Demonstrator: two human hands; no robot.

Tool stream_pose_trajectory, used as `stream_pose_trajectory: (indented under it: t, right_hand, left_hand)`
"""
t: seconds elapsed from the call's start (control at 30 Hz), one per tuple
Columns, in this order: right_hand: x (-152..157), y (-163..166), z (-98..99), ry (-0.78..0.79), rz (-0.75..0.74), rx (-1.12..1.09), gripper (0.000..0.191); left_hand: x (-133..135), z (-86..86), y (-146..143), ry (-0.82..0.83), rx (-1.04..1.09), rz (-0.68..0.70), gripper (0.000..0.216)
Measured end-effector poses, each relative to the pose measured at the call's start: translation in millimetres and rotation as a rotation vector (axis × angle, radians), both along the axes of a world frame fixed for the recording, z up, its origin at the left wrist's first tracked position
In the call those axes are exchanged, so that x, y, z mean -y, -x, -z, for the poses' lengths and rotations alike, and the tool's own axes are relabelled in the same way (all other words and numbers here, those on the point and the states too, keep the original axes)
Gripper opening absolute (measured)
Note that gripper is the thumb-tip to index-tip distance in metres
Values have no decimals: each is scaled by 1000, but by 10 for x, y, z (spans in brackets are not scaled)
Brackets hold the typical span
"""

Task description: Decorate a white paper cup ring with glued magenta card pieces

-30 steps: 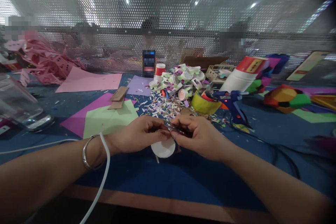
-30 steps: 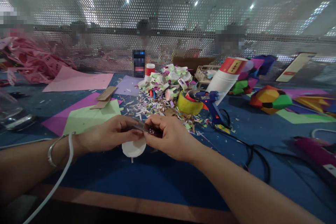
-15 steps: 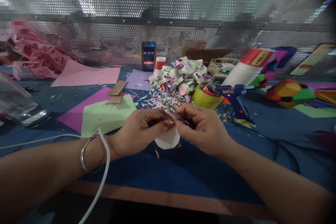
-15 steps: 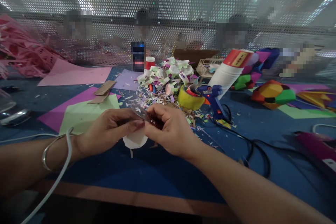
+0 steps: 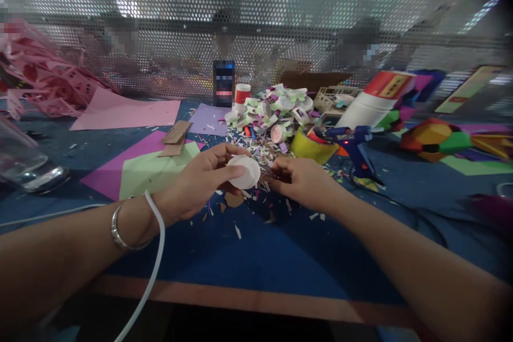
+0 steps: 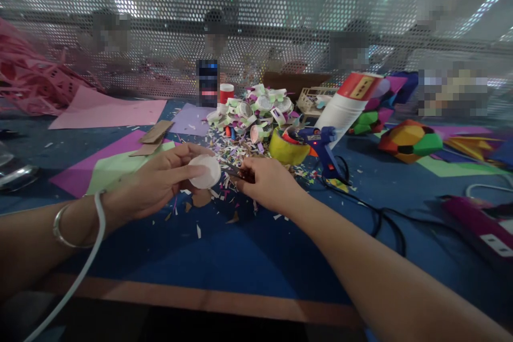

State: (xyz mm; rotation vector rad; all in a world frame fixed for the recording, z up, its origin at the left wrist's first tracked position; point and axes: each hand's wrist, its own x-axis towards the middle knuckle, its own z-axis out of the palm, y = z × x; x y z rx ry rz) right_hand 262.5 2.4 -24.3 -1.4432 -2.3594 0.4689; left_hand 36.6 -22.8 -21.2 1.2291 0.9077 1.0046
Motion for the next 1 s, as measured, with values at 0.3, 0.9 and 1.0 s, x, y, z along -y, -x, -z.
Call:
stream_pose_trajectory:
  t: [0.3,0.9,1.0]
  right_hand:
    - [141,65,-84,57,42,96,24]
    - [299,86,-161,-92,27,-30,20]
    - [330,107,-162,-136,4,-168,16]
  left_hand:
    - [-8,-27,29,-47,-25,55,43]
    - [-104,85,93,-133,-91,45,66]
    - [-123,90,91,-207,-116,49,63]
